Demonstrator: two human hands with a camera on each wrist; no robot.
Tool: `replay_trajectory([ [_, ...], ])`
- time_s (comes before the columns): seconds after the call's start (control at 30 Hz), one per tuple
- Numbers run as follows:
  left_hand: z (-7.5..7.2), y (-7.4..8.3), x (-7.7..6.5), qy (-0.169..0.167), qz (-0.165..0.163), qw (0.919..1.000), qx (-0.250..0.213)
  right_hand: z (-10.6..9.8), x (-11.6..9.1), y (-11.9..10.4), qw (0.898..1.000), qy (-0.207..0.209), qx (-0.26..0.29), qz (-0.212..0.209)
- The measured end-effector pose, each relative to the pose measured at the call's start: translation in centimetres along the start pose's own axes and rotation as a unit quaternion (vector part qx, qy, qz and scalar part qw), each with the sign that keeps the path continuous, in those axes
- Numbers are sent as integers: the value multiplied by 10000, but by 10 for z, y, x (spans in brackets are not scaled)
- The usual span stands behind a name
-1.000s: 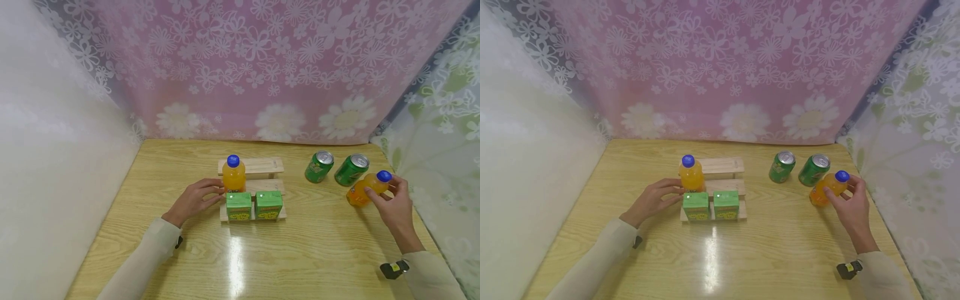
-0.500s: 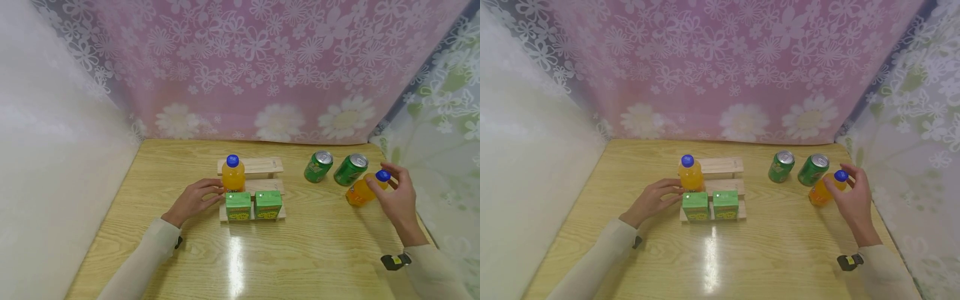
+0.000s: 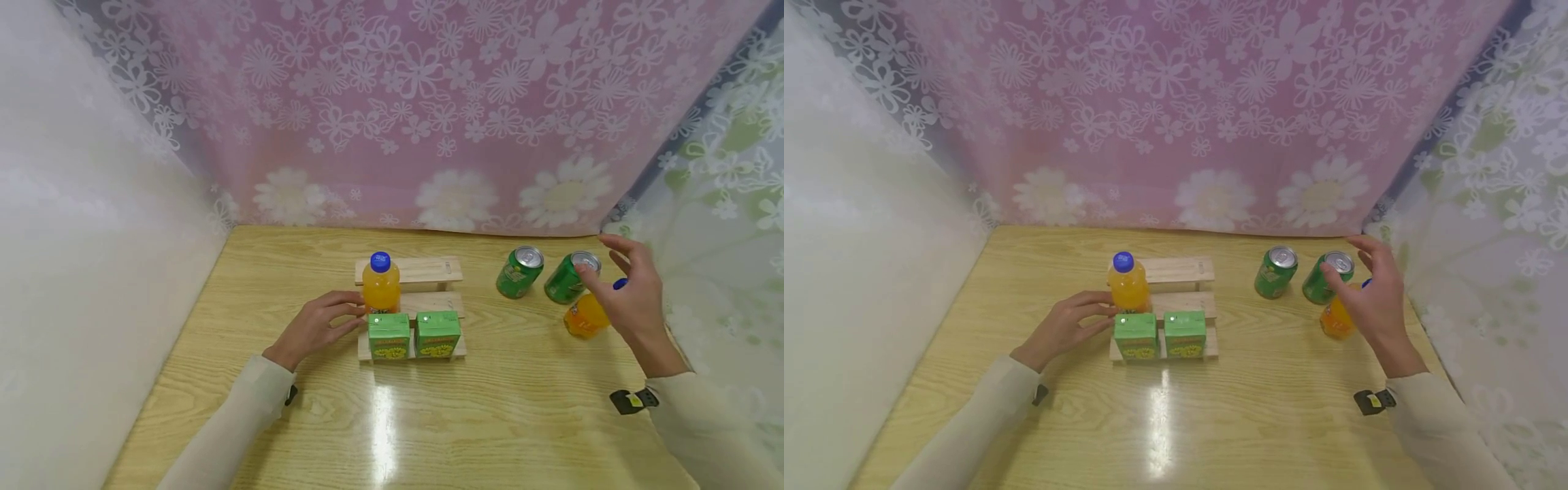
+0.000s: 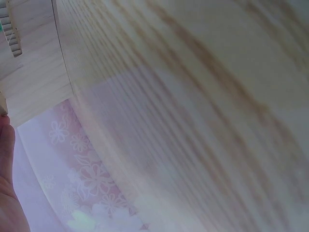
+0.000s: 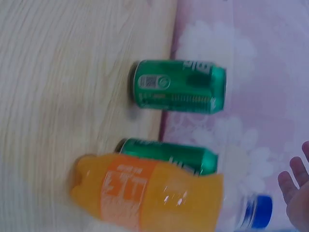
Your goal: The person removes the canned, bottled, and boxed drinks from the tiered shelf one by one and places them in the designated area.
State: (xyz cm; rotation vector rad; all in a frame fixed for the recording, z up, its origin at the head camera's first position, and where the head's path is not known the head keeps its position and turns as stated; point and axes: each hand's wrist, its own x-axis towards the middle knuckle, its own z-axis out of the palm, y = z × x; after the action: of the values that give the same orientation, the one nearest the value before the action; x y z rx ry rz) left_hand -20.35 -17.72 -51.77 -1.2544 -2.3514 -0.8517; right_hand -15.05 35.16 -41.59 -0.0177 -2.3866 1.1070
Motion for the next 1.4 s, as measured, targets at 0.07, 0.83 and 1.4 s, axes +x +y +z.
replay_trajectory([
  [0.07,0,0,0,12,8,10000,10,7,2,-9,9998,-43,72,-198],
  [0.83,-1,1,1,-63,-67,9999,63,92,-2,-69,9853,-1367,909,-479],
  [1.4,0,0,2,-34,-20,10000,77,138,-8,-100,9586,-2029,1887,-658],
])
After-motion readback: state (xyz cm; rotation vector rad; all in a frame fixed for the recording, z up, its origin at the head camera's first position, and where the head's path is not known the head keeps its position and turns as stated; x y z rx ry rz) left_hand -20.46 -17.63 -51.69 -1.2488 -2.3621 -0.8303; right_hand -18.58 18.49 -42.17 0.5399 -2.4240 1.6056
